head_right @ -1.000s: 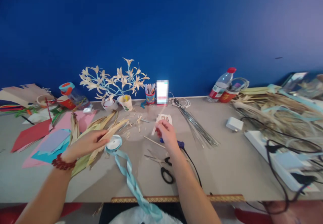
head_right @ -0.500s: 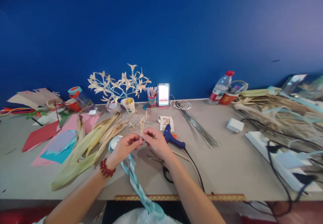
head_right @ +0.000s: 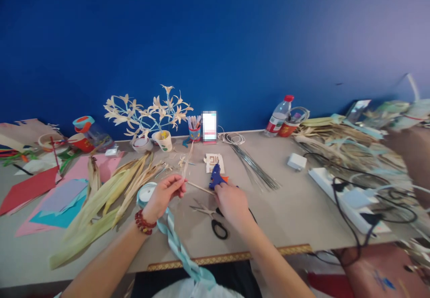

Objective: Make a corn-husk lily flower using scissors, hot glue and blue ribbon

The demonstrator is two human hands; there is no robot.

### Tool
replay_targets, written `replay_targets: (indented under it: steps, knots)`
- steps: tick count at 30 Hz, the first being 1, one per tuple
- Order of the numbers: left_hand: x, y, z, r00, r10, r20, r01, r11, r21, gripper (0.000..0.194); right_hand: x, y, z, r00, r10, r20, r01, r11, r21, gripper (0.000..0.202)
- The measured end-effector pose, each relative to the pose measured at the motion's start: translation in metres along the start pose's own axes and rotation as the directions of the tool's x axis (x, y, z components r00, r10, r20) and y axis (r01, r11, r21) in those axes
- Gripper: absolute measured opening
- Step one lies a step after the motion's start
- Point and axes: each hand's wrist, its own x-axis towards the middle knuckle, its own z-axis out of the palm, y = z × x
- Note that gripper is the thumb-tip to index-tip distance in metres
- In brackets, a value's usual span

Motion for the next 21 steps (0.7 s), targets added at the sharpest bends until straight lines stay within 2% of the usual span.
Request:
replay_targets:
  steps: [2, 5, 8, 11, 14, 16, 21]
  knots:
    - [0.000, -0.002, 0.000, 1.000, -0.010, 0.007, 0.010, 1.000, -0.001, 0.028, -0.001, -0.002, 0.004, 1.000, -0.016, 0.022, 0.018, 0.997, -0.071, 0.015]
    - [-0.001, -0.002, 0.000, 1.000, -0.019, -0.002, 0.019, 0.999, 0.027, 0.027, 0.001, -0.003, 0.003, 1.000, 0.001, 0.030, 0.001, 0.998, -0.062, 0.010]
    - [-0.003, -0.002, -0.003, 1.000, -0.009, -0.021, 0.010, 0.999, 0.041, 0.026, 0.003, -0.005, -0.003, 0.997, 0.071, 0.029, -0.074, 0.992, 0.104, 0.006]
    - [-0.004, -0.002, -0.005, 0.999, 0.032, -0.028, -0.030, 0.998, 0.058, 0.026, 0.008, -0.013, -0.010, 0.994, 0.106, -0.025, -0.089, 0.919, 0.384, 0.004]
    - [-0.004, 0.000, -0.006, 0.997, 0.068, -0.020, -0.066, 0.993, 0.093, 0.025, 0.019, -0.030, -0.012, 0.996, 0.020, -0.090, 0.044, 0.756, 0.654, 0.004]
    - [-0.004, 0.001, -0.007, 0.996, 0.084, -0.016, -0.081, 0.989, 0.127, 0.025, 0.028, -0.042, -0.011, 0.991, -0.069, -0.115, 0.131, 0.676, 0.725, 0.010]
    - [-0.003, 0.003, -0.009, 0.991, 0.131, -0.027, -0.124, 0.976, 0.179, 0.028, 0.043, -0.054, -0.002, 0.977, -0.193, -0.093, 0.196, 0.627, 0.754, 0.024]
